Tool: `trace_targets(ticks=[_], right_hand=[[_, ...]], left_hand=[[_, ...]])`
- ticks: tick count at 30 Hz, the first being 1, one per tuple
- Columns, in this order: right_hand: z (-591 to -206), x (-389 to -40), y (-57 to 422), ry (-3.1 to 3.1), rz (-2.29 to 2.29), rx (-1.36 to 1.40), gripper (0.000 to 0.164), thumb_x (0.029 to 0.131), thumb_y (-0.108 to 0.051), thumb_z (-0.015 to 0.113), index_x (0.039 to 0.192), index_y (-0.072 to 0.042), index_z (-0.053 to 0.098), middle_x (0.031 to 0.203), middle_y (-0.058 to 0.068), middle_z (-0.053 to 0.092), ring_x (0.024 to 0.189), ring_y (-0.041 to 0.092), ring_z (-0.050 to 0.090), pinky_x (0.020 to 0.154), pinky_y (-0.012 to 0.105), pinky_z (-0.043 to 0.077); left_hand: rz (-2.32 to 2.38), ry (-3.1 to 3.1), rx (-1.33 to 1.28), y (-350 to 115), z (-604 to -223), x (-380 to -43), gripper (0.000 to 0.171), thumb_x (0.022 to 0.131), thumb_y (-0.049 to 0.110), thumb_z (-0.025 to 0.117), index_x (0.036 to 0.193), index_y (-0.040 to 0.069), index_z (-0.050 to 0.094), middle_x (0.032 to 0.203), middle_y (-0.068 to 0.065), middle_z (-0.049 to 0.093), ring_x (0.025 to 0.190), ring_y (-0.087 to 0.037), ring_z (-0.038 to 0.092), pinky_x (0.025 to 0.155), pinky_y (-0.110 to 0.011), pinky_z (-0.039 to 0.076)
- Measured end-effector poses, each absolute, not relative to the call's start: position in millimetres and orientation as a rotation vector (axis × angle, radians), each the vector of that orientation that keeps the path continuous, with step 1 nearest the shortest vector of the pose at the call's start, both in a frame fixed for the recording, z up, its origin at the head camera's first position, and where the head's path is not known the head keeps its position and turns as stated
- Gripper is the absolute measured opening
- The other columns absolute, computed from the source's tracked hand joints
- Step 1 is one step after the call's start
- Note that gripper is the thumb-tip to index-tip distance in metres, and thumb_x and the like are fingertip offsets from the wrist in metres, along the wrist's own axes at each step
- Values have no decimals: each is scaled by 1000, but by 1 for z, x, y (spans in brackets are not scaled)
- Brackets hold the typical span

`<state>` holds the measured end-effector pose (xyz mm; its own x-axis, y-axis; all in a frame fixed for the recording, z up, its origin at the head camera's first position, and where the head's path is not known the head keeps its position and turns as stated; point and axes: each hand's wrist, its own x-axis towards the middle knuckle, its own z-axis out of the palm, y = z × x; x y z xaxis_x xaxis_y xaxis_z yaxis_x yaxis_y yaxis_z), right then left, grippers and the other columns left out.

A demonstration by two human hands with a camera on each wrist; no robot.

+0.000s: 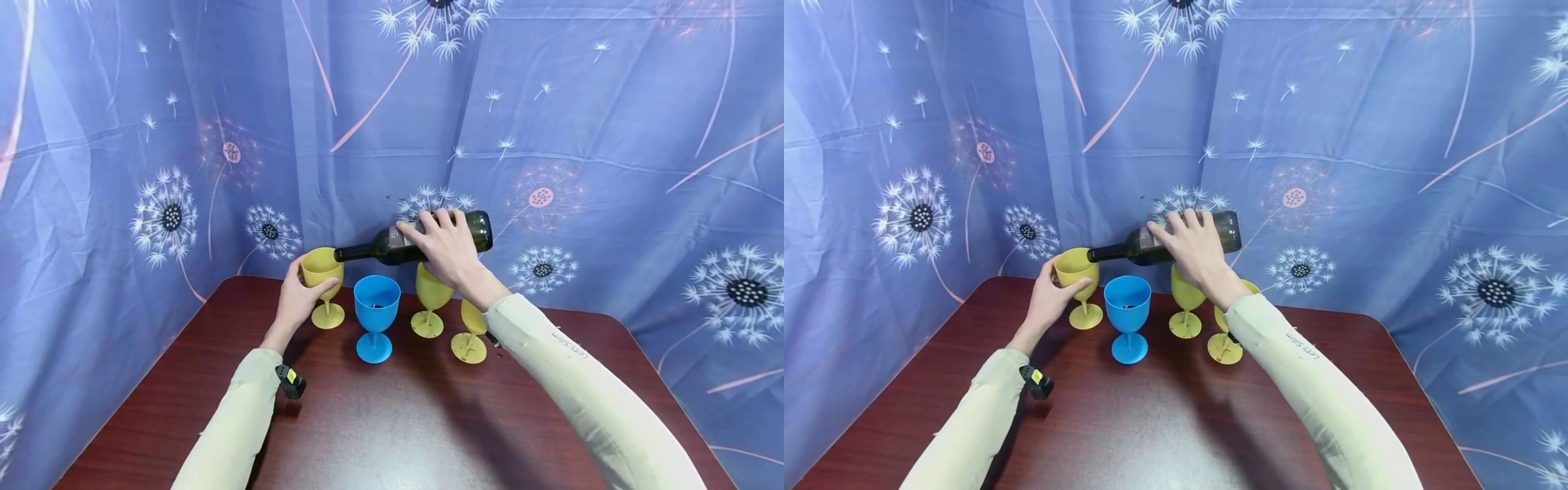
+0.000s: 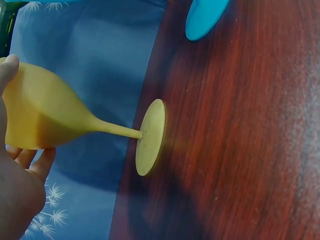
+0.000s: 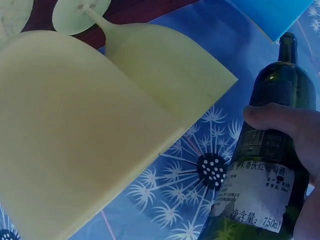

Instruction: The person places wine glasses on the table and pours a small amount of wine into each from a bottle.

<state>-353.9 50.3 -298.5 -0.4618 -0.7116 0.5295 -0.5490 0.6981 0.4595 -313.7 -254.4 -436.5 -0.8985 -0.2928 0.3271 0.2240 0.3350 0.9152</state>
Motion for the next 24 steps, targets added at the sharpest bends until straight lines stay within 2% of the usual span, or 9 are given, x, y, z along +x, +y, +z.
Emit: trace_targets(ticks=[8,14,24], right_hand=[[-294,-348,54,-2238,-206,926,91,67,-36,91,147,-30,47,127,12,53,106,36,48,91,53,40],[-293,-345,59,-2289,-102,907,90,70,-33,89,148,-31,46,134,13,51,111,37,46,92,55,38],[-290,-346,72,-2285,-4,865,88,69,-34,90,146,-31,48,129,13,54,111,39,47,89,57,39]], left_hand=[[-1602,-2166,73,-253,-438,-314,94,75,46,86,150,17,36,138,-13,52,120,-31,55,99,-47,47],[-1596,-2159,76,-251,-439,-315,94,75,45,86,149,18,37,138,-12,51,120,-30,55,99,-47,47],[-1585,-2151,62,-251,-438,-316,92,75,42,86,149,16,37,137,-13,52,119,-30,56,98,-47,47]])
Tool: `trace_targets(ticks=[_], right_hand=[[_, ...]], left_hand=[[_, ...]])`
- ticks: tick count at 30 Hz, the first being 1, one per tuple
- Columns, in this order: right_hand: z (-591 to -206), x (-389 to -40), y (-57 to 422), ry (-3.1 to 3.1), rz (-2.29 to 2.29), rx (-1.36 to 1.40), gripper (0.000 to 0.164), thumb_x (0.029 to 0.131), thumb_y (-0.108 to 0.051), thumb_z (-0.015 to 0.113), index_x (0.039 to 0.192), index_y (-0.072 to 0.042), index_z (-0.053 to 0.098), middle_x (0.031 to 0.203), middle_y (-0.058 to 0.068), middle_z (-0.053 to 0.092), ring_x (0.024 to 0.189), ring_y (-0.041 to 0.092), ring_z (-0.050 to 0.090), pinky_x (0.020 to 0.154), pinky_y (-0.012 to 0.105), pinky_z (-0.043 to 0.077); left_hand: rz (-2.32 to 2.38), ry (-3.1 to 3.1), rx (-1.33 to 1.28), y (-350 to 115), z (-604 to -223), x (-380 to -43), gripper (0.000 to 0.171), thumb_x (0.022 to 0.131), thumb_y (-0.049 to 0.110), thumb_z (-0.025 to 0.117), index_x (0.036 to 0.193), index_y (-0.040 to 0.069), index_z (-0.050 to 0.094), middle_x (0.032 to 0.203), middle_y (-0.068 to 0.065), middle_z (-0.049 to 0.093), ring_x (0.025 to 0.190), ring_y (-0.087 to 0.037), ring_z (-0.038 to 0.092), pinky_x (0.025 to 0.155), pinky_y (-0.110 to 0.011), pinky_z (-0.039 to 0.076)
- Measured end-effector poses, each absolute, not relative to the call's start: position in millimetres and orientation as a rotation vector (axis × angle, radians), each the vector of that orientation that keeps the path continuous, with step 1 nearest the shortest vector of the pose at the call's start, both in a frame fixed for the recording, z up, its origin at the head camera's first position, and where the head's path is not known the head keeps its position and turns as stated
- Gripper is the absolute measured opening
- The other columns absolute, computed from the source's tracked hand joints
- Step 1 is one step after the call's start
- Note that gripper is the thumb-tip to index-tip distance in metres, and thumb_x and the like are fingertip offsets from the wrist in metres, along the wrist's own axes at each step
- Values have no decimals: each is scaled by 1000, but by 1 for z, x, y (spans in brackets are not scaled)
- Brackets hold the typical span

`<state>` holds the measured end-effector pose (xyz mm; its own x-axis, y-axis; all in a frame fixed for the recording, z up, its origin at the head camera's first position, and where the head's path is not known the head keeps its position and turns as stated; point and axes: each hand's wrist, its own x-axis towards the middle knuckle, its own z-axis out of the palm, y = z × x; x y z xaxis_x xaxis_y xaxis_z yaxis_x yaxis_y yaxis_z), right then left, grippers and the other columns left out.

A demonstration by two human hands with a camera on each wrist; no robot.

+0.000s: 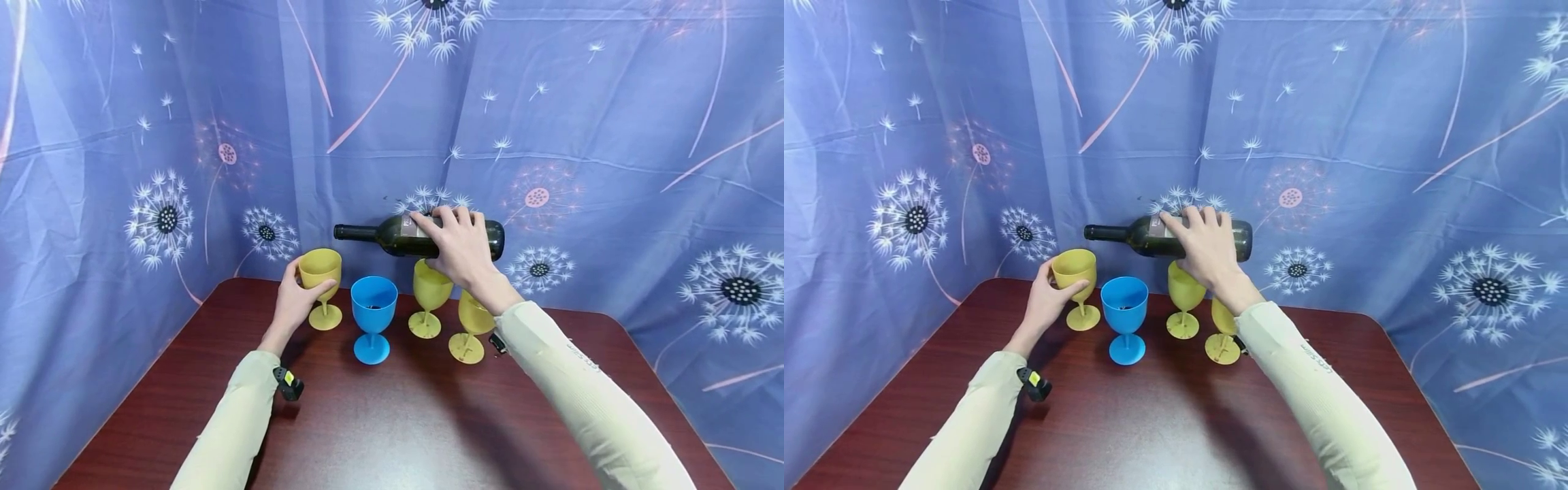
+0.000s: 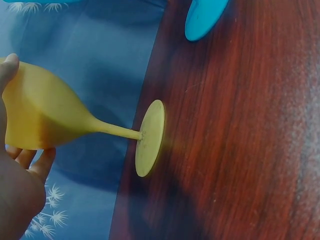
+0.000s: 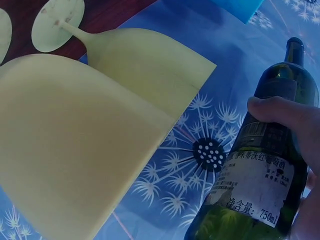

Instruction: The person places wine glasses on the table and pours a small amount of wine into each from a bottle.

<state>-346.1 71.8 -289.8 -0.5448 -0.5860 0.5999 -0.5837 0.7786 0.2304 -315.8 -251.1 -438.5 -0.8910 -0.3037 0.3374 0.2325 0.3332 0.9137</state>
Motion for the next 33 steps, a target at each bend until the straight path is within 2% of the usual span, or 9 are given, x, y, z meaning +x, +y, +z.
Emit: trace_targets(ticks=[33], right_hand=[[-284,-336,112,-2241,258,714,91,62,-31,94,143,-29,51,127,16,56,105,42,47,83,56,38]], left_hand=[[-1615,-2155,76,-252,-435,-312,93,76,39,86,150,15,36,138,-13,51,119,-30,54,99,-45,46]])
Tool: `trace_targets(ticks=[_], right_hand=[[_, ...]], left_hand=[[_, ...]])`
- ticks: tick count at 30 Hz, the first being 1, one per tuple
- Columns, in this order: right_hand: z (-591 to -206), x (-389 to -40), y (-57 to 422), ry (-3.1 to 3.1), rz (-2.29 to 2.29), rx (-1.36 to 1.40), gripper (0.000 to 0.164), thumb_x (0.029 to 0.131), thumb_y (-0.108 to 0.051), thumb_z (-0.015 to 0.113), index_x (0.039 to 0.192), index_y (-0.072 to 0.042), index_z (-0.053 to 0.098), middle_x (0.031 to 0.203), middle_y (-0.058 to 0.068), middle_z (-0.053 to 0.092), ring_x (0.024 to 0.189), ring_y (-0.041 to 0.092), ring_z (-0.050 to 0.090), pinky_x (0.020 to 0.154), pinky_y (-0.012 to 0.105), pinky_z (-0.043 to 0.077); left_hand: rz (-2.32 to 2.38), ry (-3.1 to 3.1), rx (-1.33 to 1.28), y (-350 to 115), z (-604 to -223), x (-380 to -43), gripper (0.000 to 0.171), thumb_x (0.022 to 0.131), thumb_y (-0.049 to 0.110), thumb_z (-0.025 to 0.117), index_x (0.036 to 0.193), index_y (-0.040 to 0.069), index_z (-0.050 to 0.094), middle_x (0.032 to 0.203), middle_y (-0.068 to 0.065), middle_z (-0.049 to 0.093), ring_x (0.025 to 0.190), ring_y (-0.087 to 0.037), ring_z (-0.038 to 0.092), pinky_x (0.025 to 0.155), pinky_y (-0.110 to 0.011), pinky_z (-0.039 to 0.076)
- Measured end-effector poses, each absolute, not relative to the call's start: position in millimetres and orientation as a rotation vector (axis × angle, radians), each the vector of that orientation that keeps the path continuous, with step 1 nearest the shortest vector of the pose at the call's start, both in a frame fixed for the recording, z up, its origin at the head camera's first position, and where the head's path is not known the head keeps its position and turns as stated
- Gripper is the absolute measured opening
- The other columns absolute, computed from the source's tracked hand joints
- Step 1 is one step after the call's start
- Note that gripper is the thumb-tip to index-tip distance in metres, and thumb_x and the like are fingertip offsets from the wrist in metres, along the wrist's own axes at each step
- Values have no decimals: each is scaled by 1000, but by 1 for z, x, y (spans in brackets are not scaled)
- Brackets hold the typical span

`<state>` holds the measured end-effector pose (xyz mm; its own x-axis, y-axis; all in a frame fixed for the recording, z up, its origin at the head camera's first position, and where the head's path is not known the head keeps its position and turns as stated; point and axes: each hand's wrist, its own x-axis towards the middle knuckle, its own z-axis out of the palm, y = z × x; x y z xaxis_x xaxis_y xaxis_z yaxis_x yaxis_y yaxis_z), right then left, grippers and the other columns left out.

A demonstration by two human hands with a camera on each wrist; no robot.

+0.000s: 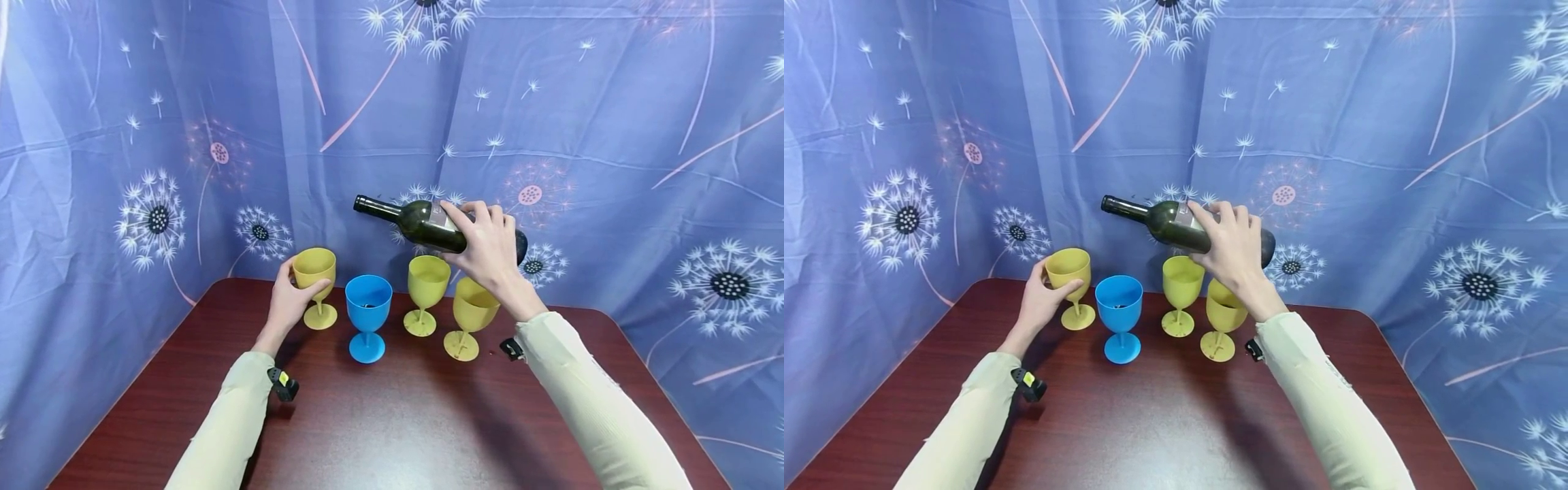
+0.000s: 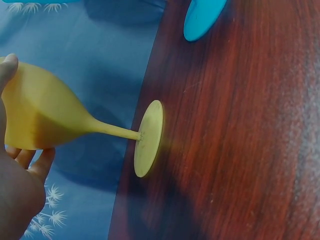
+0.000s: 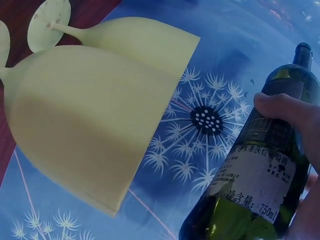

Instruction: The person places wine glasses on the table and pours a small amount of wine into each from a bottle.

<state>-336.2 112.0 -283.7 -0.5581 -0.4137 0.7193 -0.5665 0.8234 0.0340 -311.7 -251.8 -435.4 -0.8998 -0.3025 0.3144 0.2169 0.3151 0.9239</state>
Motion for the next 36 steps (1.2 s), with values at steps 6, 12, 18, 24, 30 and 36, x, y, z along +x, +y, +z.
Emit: trace_targets(ticks=[6,12,18,24,30,36], right_hand=[[-282,-333,119,-2258,308,690,94,60,-30,95,144,-29,51,128,16,55,106,42,46,83,56,37],[-283,-331,130,-2276,388,653,93,62,-29,93,144,-30,51,128,17,54,106,41,45,86,55,35],[-287,-332,142,-2261,454,624,94,60,-29,95,143,-30,52,128,18,54,106,41,44,87,55,34],[-292,-331,152,-2262,538,581,93,61,-29,94,144,-28,52,129,18,53,106,41,43,89,57,32],[-295,-325,162,-2269,646,506,94,62,-29,94,145,-30,51,132,18,51,108,40,41,90,56,30],[-297,-322,171,-2253,697,455,95,61,-31,95,145,-32,51,132,18,51,106,38,41,87,54,30]], left_hand=[[-1616,-2149,72,-251,-436,-312,93,75,41,87,149,17,37,137,-13,51,119,-30,54,98,-45,46],[-1617,-2149,66,-251,-437,-313,94,74,42,87,150,17,36,137,-13,51,118,-31,54,98,-46,46],[-1614,-2162,73,-251,-437,-313,95,74,44,86,151,18,35,138,-13,51,119,-30,54,98,-46,46],[-1602,-2148,65,-252,-438,-313,93,76,42,86,150,17,36,136,-12,51,116,-30,55,96,-44,46],[-1592,-2152,74,-251,-440,-313,93,75,41,86,150,17,37,136,-12,52,117,-28,54,96,-42,45],[-1580,-2145,68,-251,-439,-313,93,75,40,86,150,17,37,136,-12,53,116,-28,54,95,-41,45]])
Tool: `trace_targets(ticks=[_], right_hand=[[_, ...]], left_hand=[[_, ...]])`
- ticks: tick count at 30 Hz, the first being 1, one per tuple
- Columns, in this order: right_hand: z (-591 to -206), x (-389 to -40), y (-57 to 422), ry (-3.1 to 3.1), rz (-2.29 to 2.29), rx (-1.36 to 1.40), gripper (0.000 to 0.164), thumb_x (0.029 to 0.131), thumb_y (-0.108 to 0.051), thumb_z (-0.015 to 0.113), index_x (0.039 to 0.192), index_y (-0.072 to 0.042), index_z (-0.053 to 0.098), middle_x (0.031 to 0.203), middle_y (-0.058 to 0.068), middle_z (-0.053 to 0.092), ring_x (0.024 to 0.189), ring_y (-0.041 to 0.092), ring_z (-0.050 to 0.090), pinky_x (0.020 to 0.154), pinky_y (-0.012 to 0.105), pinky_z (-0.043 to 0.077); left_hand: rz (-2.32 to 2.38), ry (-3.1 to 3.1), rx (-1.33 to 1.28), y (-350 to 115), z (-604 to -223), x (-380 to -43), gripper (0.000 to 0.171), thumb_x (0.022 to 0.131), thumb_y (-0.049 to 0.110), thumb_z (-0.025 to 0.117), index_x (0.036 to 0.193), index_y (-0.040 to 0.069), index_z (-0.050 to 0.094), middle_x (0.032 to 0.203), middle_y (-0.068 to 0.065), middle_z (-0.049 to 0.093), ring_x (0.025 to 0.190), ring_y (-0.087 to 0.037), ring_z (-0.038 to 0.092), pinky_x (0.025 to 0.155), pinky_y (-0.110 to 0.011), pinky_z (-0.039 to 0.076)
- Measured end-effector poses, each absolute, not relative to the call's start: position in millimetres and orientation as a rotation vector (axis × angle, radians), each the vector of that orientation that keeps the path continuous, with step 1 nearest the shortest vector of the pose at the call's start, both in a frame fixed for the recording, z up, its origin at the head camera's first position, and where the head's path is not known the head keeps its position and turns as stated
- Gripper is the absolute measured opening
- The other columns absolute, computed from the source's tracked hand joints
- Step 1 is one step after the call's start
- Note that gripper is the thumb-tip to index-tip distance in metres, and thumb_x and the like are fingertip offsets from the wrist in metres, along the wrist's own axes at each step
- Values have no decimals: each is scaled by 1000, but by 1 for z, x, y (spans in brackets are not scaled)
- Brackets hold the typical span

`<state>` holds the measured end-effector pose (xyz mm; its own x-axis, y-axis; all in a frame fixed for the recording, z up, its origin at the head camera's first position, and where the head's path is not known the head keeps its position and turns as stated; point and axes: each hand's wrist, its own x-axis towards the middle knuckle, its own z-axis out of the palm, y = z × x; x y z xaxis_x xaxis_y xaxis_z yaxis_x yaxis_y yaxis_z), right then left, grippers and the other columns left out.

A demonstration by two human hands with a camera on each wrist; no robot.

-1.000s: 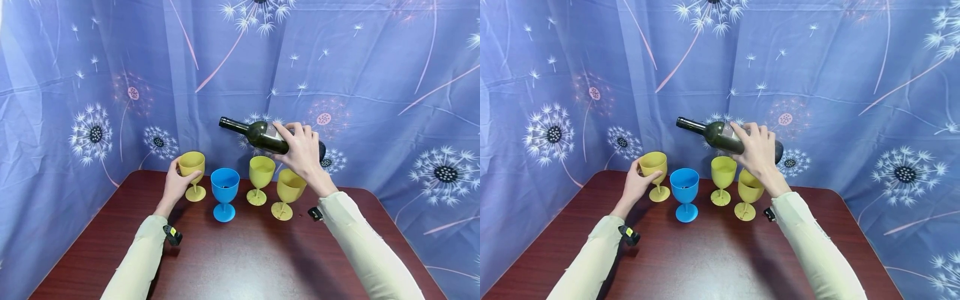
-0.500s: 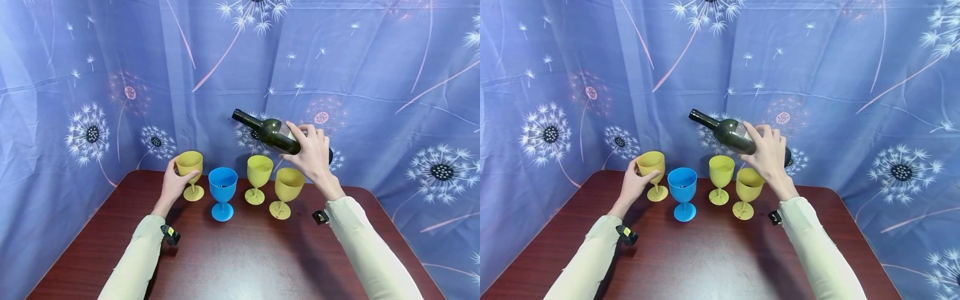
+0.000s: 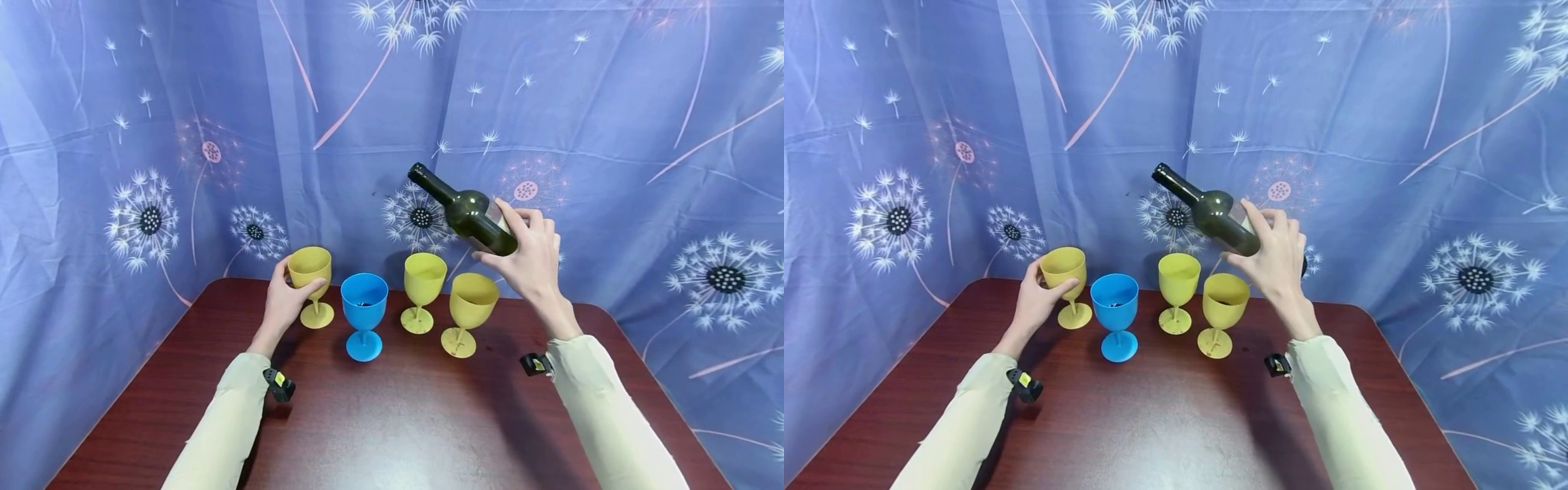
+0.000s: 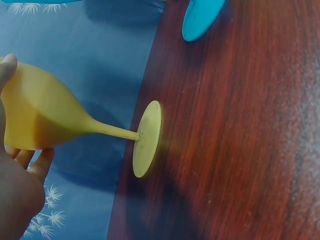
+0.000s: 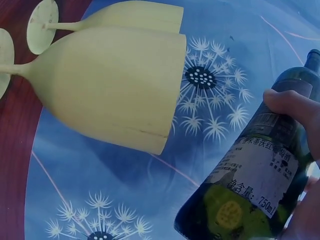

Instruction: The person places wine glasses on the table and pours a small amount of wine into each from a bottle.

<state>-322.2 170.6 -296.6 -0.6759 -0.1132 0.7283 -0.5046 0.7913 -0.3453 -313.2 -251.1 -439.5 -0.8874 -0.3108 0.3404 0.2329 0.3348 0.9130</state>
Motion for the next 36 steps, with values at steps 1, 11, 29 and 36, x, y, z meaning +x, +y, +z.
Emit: trace_targets(ticks=[1,11,29,36], right_hand=[[-297,-322,172,-2250,710,449,95,61,-31,95,145,-32,51,132,18,51,106,38,41,86,53,30],[-302,-316,185,-2231,805,405,92,63,-30,94,144,-35,52,130,16,52,104,37,40,83,49,29],[-316,-310,220,-2242,946,247,92,65,-31,93,144,-45,48,122,13,49,113,30,41,85,46,33],[-324,-310,235,-2232,983,221,93,67,-28,92,144,-49,45,122,13,50,110,24,43,87,45,34]], left_hand=[[-1580,-2145,68,-251,-439,-313,93,75,40,86,150,17,37,136,-12,53,116,-28,54,95,-41,45],[-1591,-2141,74,-251,-439,-312,93,75,40,87,149,16,38,135,-12,54,116,-28,54,96,-41,45],[-1589,-2148,69,-251,-438,-313,92,75,40,87,150,17,37,135,-12,54,115,-28,54,95,-41,45],[-1596,-2148,78,-251,-439,-314,92,75,39,87,149,15,38,134,-12,54,115,-27,54,93,-38,45]])
